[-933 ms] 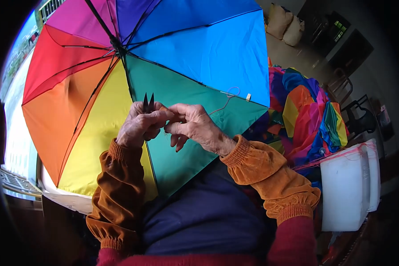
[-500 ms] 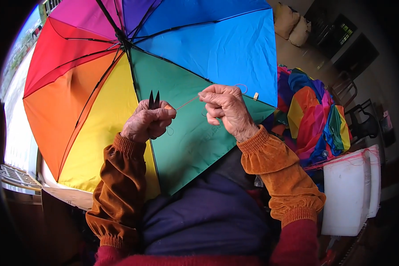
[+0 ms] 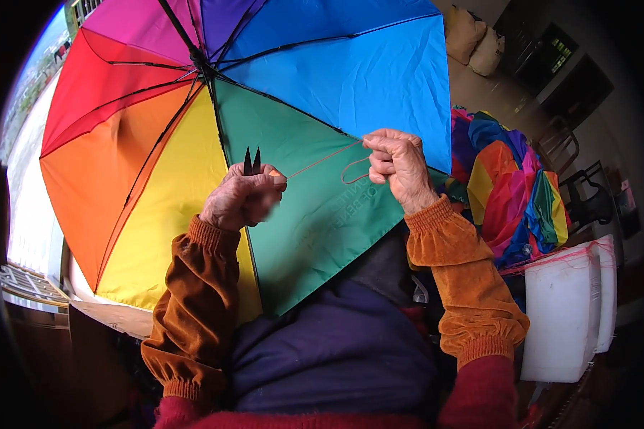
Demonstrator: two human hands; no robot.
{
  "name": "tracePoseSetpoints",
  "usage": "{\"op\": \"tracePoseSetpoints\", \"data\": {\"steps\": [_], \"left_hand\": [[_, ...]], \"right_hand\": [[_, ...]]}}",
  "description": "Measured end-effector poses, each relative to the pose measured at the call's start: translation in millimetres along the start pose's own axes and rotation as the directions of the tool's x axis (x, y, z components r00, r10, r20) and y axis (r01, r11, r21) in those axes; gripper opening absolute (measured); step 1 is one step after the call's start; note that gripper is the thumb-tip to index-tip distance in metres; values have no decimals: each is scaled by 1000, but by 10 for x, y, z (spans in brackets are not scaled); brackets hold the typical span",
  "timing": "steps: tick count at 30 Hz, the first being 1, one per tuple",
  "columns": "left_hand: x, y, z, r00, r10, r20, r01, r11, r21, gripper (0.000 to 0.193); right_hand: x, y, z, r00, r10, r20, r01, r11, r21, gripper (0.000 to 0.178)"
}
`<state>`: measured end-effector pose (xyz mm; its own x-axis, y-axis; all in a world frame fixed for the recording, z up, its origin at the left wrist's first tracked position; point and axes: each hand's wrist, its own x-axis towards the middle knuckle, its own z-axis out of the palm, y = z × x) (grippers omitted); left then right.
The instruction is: Attaching umbrella fabric to metal ribs using a needle and thread.
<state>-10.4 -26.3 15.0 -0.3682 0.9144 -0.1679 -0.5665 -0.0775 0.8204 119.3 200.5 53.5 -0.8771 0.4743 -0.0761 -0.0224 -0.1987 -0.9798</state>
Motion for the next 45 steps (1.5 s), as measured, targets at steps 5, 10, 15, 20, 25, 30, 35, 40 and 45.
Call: {"op": "tracePoseSetpoints", "data": {"steps": [5,10,15,20,25,30,35,40,45], "left_hand": [[-4,-19,45,1000,-3,15,2,999,52,10],[-25,-11,151,1000,25,13,-27,986,163,13],[-77,-10,286,998,69,-12,-62,941,333,14],[-72,45,296,999,20,-41,-5,943,333,14],[-91,44,323,999,38,-40,-22,940,340,17],[-133,96,340,997,67,-26,-54,938,343,17],[-272,206,531,998,48,-44,-28,923,383,18],[-757,270,992,858,217,465,-305,945,122,4],[-873,425,1240,308,262,915,-322,933,-159,12]], "right_hand": [[20,-36,-66,1000,12,-9,-14,945,-328,13],[-137,-158,204,852,-460,250,435,357,-827,24],[-377,52,636,878,143,457,-79,985,-155,28],[-329,75,581,891,157,427,-52,967,-248,23],[-296,-15,478,920,101,378,25,949,-315,15],[-256,-185,365,960,15,279,43,979,-201,10],[-264,-349,294,968,-38,250,63,994,-91,8],[-315,-492,265,965,-79,249,88,996,-26,7],[-348,-571,288,958,-111,264,102,994,48,7]]}}
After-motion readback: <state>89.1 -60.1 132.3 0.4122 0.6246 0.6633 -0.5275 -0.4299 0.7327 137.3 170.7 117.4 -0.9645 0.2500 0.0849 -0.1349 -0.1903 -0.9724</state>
